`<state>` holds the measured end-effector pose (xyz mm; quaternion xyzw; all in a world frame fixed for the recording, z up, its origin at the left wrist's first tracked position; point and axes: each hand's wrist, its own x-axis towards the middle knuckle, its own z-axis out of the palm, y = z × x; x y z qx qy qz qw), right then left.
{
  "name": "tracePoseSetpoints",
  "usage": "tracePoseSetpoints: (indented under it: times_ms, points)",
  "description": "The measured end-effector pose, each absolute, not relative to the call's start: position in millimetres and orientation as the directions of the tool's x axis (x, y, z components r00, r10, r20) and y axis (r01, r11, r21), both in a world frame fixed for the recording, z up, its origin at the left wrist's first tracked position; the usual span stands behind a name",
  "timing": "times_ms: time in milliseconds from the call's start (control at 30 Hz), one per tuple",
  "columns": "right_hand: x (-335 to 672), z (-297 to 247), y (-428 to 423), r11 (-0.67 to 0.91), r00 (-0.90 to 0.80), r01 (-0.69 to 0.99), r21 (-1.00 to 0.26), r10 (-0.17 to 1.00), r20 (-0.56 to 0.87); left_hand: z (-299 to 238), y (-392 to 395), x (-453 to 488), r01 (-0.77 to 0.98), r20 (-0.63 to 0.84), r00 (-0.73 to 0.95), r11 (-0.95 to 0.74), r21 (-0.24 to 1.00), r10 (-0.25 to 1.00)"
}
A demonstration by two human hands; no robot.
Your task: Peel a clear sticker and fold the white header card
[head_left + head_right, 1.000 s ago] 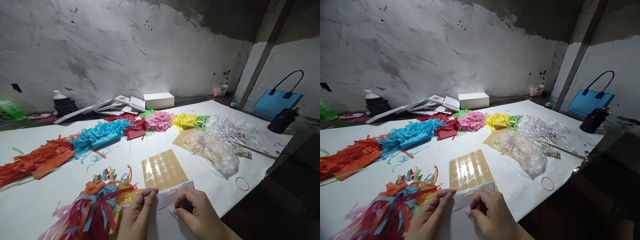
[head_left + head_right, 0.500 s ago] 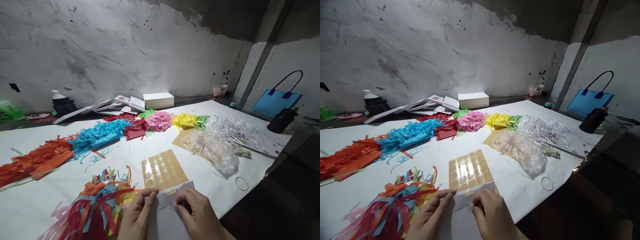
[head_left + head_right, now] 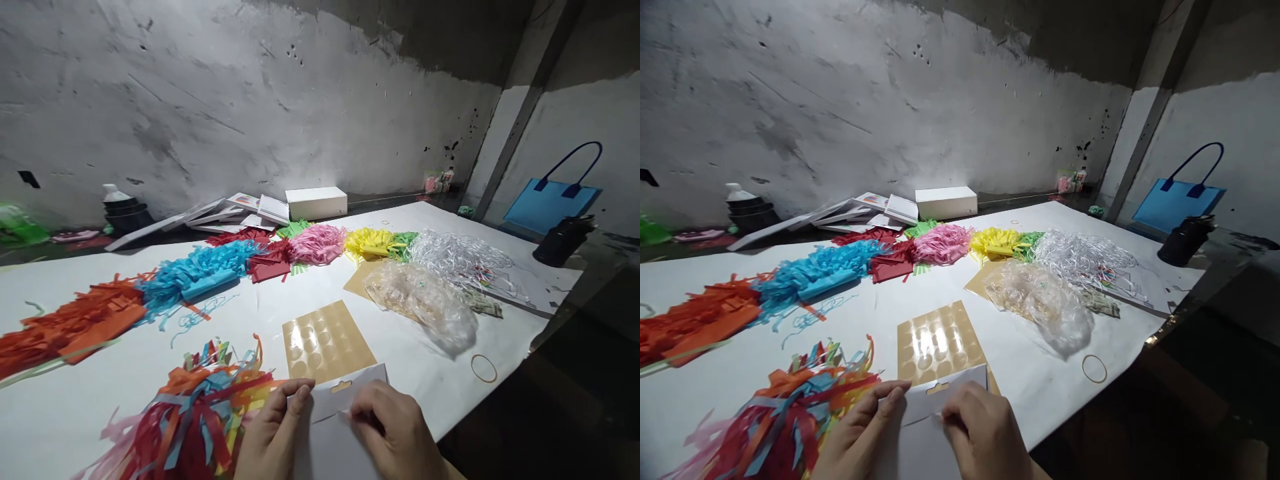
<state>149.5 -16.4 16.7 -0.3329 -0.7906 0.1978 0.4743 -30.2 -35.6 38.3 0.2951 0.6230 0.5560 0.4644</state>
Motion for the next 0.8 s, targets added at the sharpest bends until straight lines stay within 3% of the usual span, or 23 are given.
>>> tracePoseSetpoints:
  times_ms: [167, 367, 467, 600, 667, 800]
  points:
    - [151.0, 9.4, -15.6, 0.847, -0.277, 0.225, -0.482, 0.53, 0.801, 37.7, -34.1, -28.8, -0.161, -0.234, -0.415, 0.182, 0.97, 0.879]
    - [165.7, 2.7, -28.5, 0.85, -0.287, 0.249, -0.464, 0.522, 0.803, 31.9, -33.3, -35.3, -0.231, -0.295, -0.324, 0.227, 0.946, 0.899]
    - [167.0, 6.1, -28.5, 0.755, -0.33, 0.207, -0.622, 0.652, 0.682, 32.7, -34.0, -34.4, -0.226, -0.296, -0.321, 0.231, 0.946, 0.9]
    - [156.6, 13.4, -19.8, 0.369, -0.329, 0.122, -0.921, 0.891, 0.313, 37.6, -35.3, -27.7, -0.177, -0.269, -0.321, 0.221, 0.959, 0.908]
    - [151.7, 16.1, -16.6, 0.269, -0.331, 0.096, -0.958, 0.917, 0.224, 39.1, -35.2, -25.7, -0.178, -0.266, -0.329, 0.217, 0.96, 0.906]
    - [148.5, 17.1, -14.6, 0.237, -0.316, 0.12, -0.964, 0.93, 0.189, 38.9, -34.2, -25.3, -0.205, -0.27, -0.35, 0.208, 0.956, 0.897]
